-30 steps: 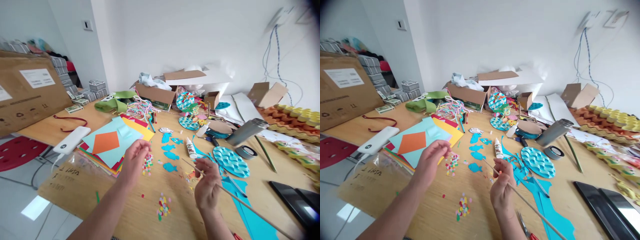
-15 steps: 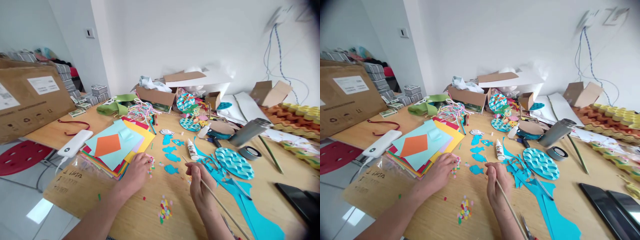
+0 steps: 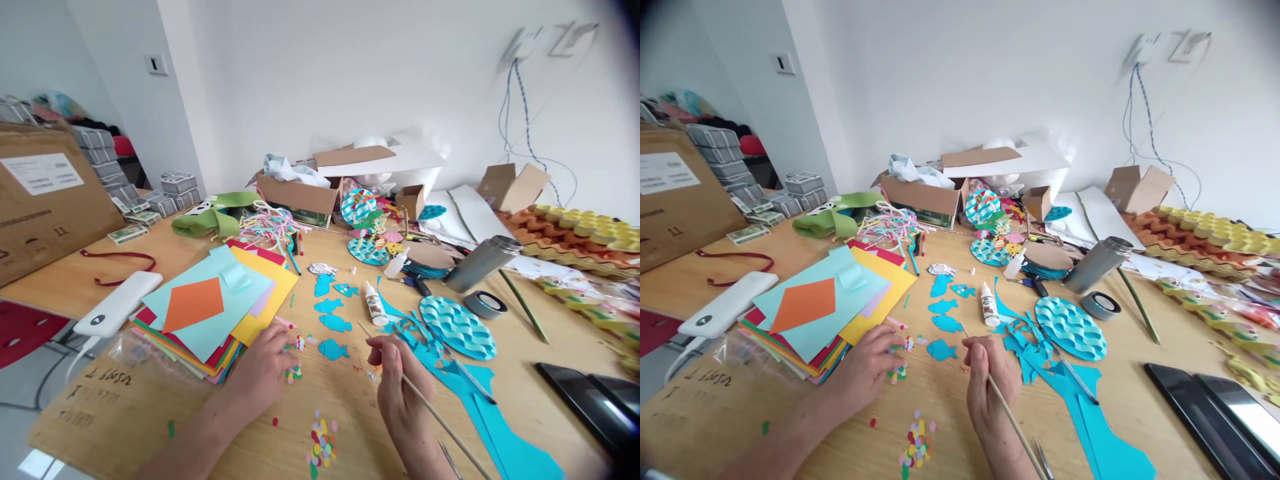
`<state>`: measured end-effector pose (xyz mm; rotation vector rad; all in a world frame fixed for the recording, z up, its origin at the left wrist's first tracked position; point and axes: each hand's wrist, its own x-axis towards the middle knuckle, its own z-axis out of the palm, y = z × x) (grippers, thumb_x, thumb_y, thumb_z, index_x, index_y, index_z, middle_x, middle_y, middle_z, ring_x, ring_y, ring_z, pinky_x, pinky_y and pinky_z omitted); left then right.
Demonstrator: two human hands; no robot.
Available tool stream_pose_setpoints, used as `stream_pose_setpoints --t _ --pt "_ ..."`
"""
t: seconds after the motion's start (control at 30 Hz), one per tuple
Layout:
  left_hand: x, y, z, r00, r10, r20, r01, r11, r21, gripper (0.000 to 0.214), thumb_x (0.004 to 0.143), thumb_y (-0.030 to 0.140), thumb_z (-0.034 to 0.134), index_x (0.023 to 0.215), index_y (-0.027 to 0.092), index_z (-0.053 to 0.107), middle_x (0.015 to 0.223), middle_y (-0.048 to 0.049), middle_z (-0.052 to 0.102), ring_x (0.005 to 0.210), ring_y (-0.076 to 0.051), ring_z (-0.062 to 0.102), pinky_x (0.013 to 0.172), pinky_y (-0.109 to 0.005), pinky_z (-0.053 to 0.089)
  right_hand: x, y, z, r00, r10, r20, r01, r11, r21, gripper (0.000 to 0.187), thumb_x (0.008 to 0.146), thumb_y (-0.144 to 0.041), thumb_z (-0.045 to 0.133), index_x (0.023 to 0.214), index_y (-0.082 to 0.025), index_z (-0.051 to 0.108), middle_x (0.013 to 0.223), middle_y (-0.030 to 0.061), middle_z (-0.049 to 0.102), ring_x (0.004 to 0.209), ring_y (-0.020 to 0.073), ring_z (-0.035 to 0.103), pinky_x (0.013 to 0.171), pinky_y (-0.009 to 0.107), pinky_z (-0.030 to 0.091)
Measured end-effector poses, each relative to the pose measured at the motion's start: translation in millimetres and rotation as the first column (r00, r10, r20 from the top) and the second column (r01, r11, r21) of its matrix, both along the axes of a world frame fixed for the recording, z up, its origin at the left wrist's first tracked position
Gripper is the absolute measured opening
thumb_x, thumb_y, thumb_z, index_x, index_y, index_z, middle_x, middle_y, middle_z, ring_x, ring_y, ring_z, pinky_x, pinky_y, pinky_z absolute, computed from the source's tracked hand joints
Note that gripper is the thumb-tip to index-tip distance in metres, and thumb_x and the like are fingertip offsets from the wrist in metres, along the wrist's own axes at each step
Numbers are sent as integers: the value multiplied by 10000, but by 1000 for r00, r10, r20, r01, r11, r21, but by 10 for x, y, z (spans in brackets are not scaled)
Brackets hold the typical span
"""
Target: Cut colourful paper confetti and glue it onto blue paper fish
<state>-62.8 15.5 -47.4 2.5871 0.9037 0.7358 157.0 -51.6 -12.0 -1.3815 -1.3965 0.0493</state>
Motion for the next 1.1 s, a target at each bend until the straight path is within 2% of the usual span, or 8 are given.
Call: stream_pose_setpoints --t 0.17,0.37,0.5,0.63,0.87,1.0,1.1 --pt "-14 -11 -47 1000 6 27 -7 1000 19 377 714 -93 510 761 194 749 953 -54 689 1026 -225 537 885 -389 493 24 -12 -43 999 -25 40 25 1000 13 240 972 -256 424 858 -187 625 656 -12 561 587 117 557 554 228 417" --pt "-22 -17 -45 999 8 41 -9 1000 24 325 725 -73 567 741 196 750 807 -38 660 899 -203 548 781 -340 489 61 41 -111 992 -118 45 115 992 51 161 936 -274 516 837 -202 620 674 -10 596 623 134 589 569 231 428" --pt "-25 -31 -44 1000 31 6 -31 999 15 296 746 -48 594 722 200 754 727 -34 634 817 -191 544 705 -309 470 49 68 -97 989 -142 40 140 988 63 159 925 -281 535 816 -206 623 665 -11 604 606 140 587 583 240 438" --pt "-24 -48 -60 999 15 -34 -15 1000 2 278 749 -35 608 720 199 756 692 -30 627 774 -185 551 708 -318 459 28 58 -48 988 -150 25 148 987 69 188 925 -301 529 794 -204 623 661 -2 609 603 150 584 588 250 442" --pt "-24 -78 -14 998 -13 -56 11 999 -34 351 776 -39 525 802 218 763 743 -41 632 816 -191 556 736 -321 471 30 46 -26 981 -192 -4 192 981 39 257 929 -370 511 772 -199 623 646 14 618 599 165 589 588 266 452" --pt "-24 -88 20 998 7 -67 -10 999 -44 381 773 -49 497 914 201 749 814 -57 646 868 -212 555 779 -351 483 50 56 -61 983 -185 -13 186 982 21 212 923 -355 529 820 -200 628 679 15 616 619 164 589 592 264 456" --pt "-31 -86 26 998 8 -59 -11 999 -42 385 762 -61 489 901 192 745 827 -60 645 870 -215 554 767 -347 485 53 67 -58 982 -187 7 187 981 42 185 921 -335 533 828 -201 620 692 4 597 621 153 573 587 256 442"
